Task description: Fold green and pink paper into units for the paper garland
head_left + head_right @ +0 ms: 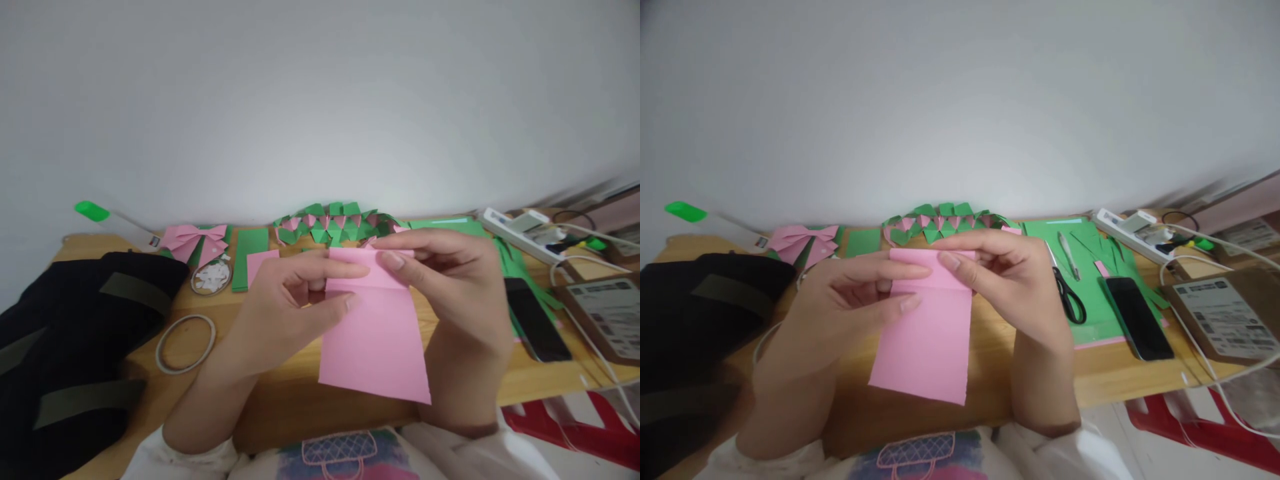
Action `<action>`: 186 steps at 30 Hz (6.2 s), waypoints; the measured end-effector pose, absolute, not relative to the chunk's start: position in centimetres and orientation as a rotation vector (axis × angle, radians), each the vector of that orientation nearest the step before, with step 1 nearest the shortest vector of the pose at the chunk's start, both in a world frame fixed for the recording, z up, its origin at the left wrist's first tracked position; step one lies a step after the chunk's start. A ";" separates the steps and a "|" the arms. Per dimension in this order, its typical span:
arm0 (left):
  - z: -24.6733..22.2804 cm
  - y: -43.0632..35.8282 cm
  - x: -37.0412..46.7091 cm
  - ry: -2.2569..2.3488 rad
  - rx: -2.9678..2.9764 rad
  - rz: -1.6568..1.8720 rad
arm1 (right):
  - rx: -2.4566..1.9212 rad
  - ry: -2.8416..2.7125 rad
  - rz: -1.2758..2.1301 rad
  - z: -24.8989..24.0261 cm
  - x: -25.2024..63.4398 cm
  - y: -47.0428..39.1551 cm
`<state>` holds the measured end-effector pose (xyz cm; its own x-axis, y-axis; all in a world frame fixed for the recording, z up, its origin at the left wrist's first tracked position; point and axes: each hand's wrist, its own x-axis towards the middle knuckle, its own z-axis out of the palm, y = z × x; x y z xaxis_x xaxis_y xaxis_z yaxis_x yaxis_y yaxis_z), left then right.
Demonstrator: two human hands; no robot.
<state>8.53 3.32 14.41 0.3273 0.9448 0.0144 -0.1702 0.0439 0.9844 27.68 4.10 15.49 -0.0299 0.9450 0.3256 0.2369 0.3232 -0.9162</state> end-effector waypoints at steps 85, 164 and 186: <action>14.5 3.6 9.7 0.942 1.228 1.021 | -1.138 -1.322 1.237 15.0 27.0 4.7; 14.8 4.1 7.5 1.105 1.758 1.346 | -1.017 -1.564 0.631 16.1 28.3 3.0; 14.9 4.0 7.6 1.129 1.829 1.323 | -1.087 -1.577 0.628 16.0 27.8 2.8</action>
<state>7.56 3.99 14.86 0.1376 0.8920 0.4306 0.2851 -0.4520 0.8452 27.81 2.77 16.04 -0.0139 0.8848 0.4658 0.3222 0.4450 -0.8356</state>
